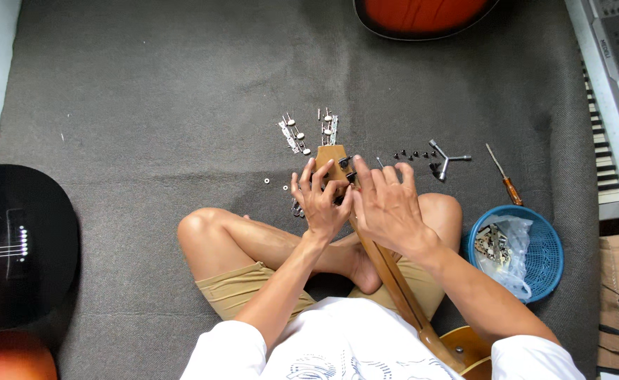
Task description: The person repairs a guitar headstock by hand and using tools. They position metal tuning pegs and washers into the headstock holes and use a screwdriver to secure components.
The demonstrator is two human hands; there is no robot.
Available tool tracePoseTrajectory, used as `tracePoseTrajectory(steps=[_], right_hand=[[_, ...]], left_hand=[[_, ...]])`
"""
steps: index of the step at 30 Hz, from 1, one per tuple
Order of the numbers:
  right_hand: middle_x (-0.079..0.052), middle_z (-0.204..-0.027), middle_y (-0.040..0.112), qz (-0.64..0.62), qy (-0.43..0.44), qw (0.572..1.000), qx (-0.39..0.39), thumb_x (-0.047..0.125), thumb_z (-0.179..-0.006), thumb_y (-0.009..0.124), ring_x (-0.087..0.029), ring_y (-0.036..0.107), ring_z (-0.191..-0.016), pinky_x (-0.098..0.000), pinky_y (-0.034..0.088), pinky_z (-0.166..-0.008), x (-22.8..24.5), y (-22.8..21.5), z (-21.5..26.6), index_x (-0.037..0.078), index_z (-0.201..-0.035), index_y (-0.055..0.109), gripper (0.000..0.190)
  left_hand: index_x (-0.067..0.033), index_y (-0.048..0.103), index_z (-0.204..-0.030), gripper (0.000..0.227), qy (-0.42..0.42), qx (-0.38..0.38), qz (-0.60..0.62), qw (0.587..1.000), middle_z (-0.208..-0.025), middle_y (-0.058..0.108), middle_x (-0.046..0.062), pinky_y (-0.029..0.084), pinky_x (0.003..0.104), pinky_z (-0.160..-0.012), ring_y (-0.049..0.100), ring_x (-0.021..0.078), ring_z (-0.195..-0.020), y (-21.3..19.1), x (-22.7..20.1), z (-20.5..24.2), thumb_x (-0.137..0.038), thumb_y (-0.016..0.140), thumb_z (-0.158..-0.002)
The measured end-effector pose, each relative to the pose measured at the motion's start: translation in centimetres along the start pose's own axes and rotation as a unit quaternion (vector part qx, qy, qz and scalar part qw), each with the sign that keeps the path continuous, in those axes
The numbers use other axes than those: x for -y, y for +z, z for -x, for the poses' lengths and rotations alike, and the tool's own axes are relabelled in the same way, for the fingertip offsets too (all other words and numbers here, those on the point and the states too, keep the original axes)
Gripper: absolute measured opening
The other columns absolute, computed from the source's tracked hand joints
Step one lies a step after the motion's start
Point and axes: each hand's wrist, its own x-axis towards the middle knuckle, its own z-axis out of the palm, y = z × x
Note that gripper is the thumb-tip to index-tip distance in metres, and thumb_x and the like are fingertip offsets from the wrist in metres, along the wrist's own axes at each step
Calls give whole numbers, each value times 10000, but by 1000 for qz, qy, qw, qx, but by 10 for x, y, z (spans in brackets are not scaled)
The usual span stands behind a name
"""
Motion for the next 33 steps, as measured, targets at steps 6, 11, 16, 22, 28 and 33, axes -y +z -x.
tracePoseTrajectory(steps=[6, 11, 16, 22, 28, 33], right_hand=[[-66, -614, 582, 28, 1, 1000, -12, 185, -873, 426, -208, 575, -634, -434, 365, -841, -8, 14, 6, 31, -1191, 477, 357], [-75, -690, 554, 35, -20, 999, -29, 186, -811, 483, -228, 541, -672, -458, 357, -833, -6, 11, 1, 43, -1207, 461, 422], [-47, -552, 573, 45, -3, 999, -3, 224, -896, 389, -191, 593, -612, -463, 359, -855, -10, 17, 5, 48, -1170, 490, 341], [-77, -665, 588, -4, 0, 998, 57, 110, -787, 424, -242, 595, -708, -506, 350, -861, -7, 4, 6, 58, -1239, 411, 456], [-60, -560, 608, 26, 17, 1000, -3, 227, -912, 373, -188, 621, -619, -464, 353, -878, -14, 19, 9, 41, -1197, 468, 354], [-55, -627, 597, 2, 18, 1000, 15, 123, -838, 457, -195, 577, -670, -460, 357, -860, -11, 11, 2, 57, -1220, 460, 388]], left_hand=[[-206, 600, -669, 115, -3, -5, 4, 1000, -1121, 583, -25, 181, 536, -1001, 415, 270, -1221, -4, -6, -4, -231, 713, -667], [-207, 596, -654, 130, 0, -15, 7, 1000, -1110, 581, -31, 189, 534, -993, 416, 270, -1215, -2, -5, -2, -244, 721, -652], [-206, 606, -649, 123, 1, -3, 0, 1000, -1107, 578, -25, 190, 533, -990, 398, 282, -1225, -1, -2, -2, -241, 724, -646], [-201, 616, -655, 119, -4, 16, 9, 1000, -1097, 574, -15, 181, 540, -984, 382, 291, -1230, -3, -4, -1, -229, 730, -639], [-192, 623, -647, 118, -10, 19, 19, 1000, -1092, 575, -2, 170, 547, -986, 377, 298, -1233, -1, -1, -1, -230, 736, -644], [-199, 618, -653, 130, -10, 11, 25, 1000, -1097, 575, -8, 173, 541, -987, 388, 297, -1223, 2, 1, -1, -243, 740, -643]])
